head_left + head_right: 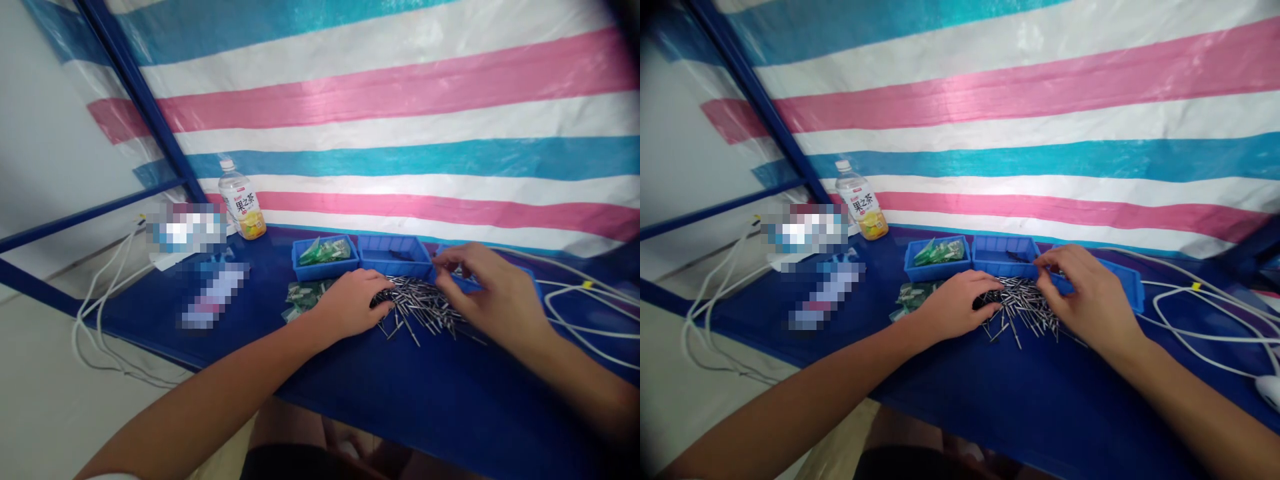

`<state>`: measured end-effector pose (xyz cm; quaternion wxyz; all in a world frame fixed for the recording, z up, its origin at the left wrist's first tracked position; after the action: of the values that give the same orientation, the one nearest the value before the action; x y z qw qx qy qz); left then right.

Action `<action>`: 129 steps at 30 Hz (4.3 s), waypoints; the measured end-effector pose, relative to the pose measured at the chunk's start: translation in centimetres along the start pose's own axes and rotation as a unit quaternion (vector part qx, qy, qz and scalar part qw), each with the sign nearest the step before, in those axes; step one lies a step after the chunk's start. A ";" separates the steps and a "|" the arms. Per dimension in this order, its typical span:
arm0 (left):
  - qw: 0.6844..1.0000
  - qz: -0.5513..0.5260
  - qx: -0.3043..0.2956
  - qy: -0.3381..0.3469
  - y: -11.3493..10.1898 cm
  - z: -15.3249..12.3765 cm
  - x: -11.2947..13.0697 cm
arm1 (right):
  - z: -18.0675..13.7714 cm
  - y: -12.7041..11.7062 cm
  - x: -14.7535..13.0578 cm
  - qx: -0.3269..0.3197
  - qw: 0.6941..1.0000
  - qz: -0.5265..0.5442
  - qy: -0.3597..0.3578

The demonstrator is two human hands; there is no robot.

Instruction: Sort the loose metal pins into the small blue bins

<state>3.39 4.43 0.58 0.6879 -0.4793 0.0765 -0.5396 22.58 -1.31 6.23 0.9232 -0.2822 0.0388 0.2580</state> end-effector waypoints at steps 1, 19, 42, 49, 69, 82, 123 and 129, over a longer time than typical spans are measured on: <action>1.000 0.001 -0.004 -0.001 0.0 0.0 -0.1 | 0.2 -0.1 0.4 -0.001 1.000 -0.012 0.000; 1.000 -0.002 0.010 -0.010 -0.4 0.3 -0.5 | -1.2 3.7 1.8 -0.116 0.986 0.017 -0.118; 0.977 -0.135 0.165 0.001 -2.7 0.8 1.1 | -3.0 3.3 -1.0 -0.118 0.985 0.126 -0.012; 0.966 -0.188 0.178 -0.015 -2.2 0.7 1.3 | -3.2 3.5 -0.9 -0.120 0.979 0.147 0.072; 0.969 -0.198 0.109 -0.102 -1.8 0.8 0.9 | -3.8 3.7 1.1 -0.104 0.952 0.198 0.209; 0.974 -0.170 0.115 -0.093 -1.9 0.8 1.1 | -3.2 3.5 -0.2 -0.118 0.976 0.143 0.112; 0.943 -0.267 0.122 -0.158 -1.4 0.6 -0.3 | -2.8 2.7 -0.8 -0.090 0.983 0.138 0.085; 0.956 -0.219 0.118 -0.155 -1.6 0.6 -0.4 | -2.5 2.1 -0.5 -0.049 0.988 0.121 0.084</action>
<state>2.53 5.19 1.96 0.6076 -0.4779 -0.2022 -0.6013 21.29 -1.46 3.19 0.8638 -0.3405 0.1372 0.3452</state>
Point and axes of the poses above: each hand's wrist, its own z-axis towards the middle knuckle, its own y-axis out of the palm, x = y × z, the point moved 6 cm from there along z, towards the middle knuckle, and after that the axes turned 12 degrees about x, right-handed, at the moved point
